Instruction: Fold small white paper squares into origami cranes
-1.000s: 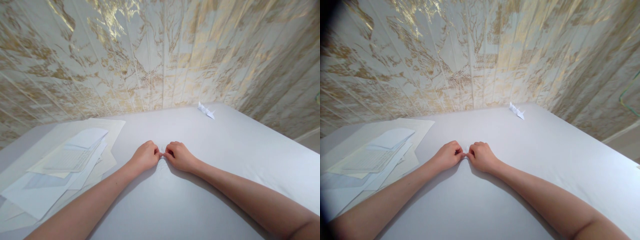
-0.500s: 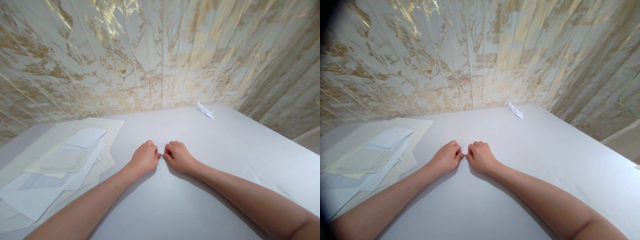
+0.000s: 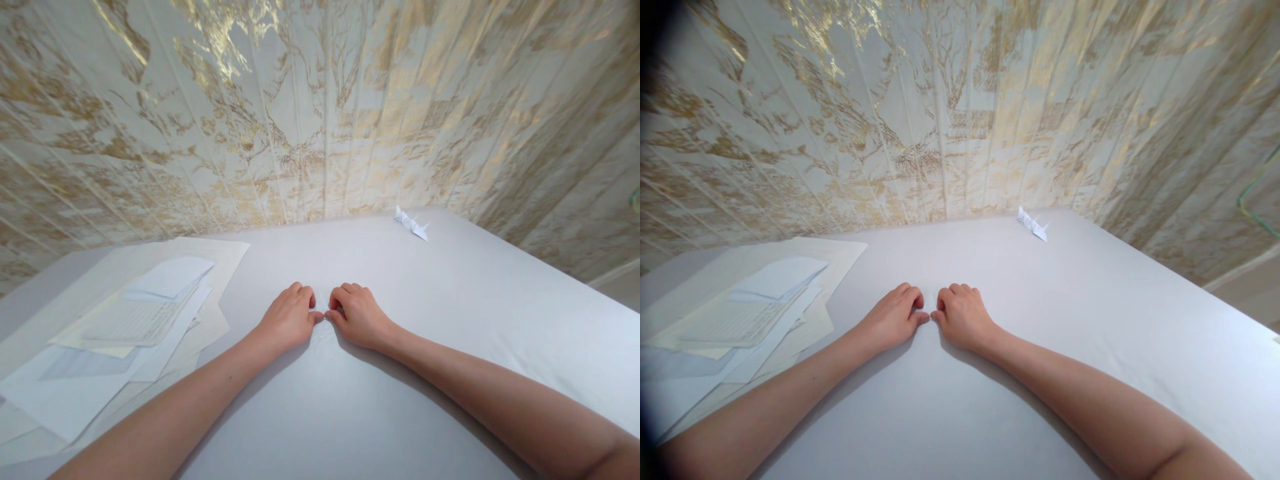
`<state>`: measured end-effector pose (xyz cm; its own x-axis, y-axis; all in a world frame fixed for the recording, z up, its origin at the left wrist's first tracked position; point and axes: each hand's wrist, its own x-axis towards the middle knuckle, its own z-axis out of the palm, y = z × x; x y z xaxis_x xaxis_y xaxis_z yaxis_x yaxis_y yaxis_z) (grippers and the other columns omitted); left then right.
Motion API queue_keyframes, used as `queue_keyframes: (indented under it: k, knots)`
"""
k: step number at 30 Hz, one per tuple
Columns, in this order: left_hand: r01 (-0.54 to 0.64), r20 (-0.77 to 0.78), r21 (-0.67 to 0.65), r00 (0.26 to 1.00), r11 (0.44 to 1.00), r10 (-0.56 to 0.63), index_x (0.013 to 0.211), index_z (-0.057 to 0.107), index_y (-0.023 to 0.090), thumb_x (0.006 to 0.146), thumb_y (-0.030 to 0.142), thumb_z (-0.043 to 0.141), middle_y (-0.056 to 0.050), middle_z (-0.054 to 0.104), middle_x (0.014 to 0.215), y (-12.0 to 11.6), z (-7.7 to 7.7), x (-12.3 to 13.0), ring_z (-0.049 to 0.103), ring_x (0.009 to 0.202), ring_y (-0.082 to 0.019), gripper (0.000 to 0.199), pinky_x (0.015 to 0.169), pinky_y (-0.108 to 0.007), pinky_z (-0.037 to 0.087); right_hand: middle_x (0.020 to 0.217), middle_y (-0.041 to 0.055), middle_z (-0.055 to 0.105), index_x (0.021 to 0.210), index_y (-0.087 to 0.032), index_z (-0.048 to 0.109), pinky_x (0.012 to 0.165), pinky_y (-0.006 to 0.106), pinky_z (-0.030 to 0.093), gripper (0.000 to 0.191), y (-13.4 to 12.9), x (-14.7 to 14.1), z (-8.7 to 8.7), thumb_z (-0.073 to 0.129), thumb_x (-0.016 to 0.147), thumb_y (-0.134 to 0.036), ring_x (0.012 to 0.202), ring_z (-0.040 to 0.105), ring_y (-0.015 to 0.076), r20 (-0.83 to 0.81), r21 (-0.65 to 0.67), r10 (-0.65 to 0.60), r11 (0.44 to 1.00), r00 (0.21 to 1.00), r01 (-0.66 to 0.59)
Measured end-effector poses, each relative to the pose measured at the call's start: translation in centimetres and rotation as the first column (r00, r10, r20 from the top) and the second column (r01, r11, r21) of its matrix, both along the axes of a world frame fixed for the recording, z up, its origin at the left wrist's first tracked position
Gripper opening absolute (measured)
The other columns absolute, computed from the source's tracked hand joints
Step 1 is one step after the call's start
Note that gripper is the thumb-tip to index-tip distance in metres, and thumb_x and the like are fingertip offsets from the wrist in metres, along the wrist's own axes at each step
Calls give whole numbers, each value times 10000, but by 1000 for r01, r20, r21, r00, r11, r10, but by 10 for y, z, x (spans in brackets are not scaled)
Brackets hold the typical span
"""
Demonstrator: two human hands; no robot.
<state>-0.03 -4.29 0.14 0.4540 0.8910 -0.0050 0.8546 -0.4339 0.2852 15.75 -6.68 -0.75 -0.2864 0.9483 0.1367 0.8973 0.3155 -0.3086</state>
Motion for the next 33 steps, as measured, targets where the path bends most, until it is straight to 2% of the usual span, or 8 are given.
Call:
queue_keyframes:
  k: [7, 13, 16, 20, 22, 25, 28, 33]
  knots:
    - [-28, 95, -25, 995, 999, 30, 882, 569, 158, 732, 260, 605, -70, 547, 937, 0, -1, -1, 543, 891, -211, 184, 803, -310, 408, 916, 70, 568, 873, -156, 581, 758, 333, 319, 147, -3, 2, -4, 608, 776, -263, 883, 472, 212, -100, 15, 5, 1000, 995, -4]
    - [-6, 225, -35, 974, 999, 14, 679, 534, 167, 656, 192, 631, -12, 522, 760, 2, -4, 0, 514, 739, -167, 103, 679, -275, 401, 823, 42, 569, 748, -160, 558, 743, 313, 329, 64, -1, 4, -7, 613, 756, -190, 829, 476, 184, -205, 42, 74, 997, 976, -67]
    - [27, 385, -98, 923, 995, 13, 667, 506, 176, 672, 142, 583, 32, 503, 667, 0, -5, 2, 483, 652, -126, 84, 610, -236, 383, 739, 9, 565, 731, -167, 522, 700, 281, 354, 69, 0, 6, -8, 579, 747, -131, 731, 486, 148, -333, 34, 92, 996, 938, -86]
    - [69, 574, -185, 817, 980, 51, 721, 502, 189, 694, 170, 557, 70, 462, 594, -2, -7, 3, 445, 574, -98, 65, 553, -212, 361, 721, -25, 556, 813, -177, 502, 628, 226, 387, 126, 0, 8, -7, 548, 724, -101, 650, 492, 109, -568, -36, 47, 996, 822, -81]
    - [70, 621, -194, 781, 978, 67, 763, 505, 192, 689, 174, 561, 71, 471, 599, -2, -8, 3, 452, 576, -98, 94, 556, -214, 363, 701, -31, 550, 809, -171, 513, 614, 215, 386, 113, 1, 8, -6, 553, 721, -112, 636, 491, 103, -606, -51, 50, 994, 794, -101]
    - [89, 669, -225, 738, 970, 87, 858, 480, 204, 690, 148, 540, 73, 511, 615, -2, -10, 3, 486, 585, -101, 187, 568, -217, 373, 631, -42, 523, 724, -163, 534, 574, 206, 359, 38, 2, 8, -5, 536, 740, -128, 587, 456, 93, -569, -62, 64, 991, 820, -120]
    - [68, 662, -214, 743, 975, 93, 919, 406, 219, 688, 110, 511, 97, 481, 571, -2, -12, 4, 474, 548, -98, 277, 553, -216, 356, 608, -44, 507, 687, -157, 539, 549, 202, 341, 69, 3, 7, -4, 531, 756, -155, 564, 431, 88, -551, -45, 71, 992, 832, -114]
    - [-10, 580, -122, 811, 993, 79, 835, 337, 226, 686, 81, 471, 90, 427, 597, -4, -11, 6, 436, 544, -99, 248, 533, -223, 319, 584, -48, 486, 656, -154, 529, 530, 199, 330, 117, 4, 3, -5, 539, 765, -195, 539, 409, 82, -549, -8, 88, 994, 831, -111]
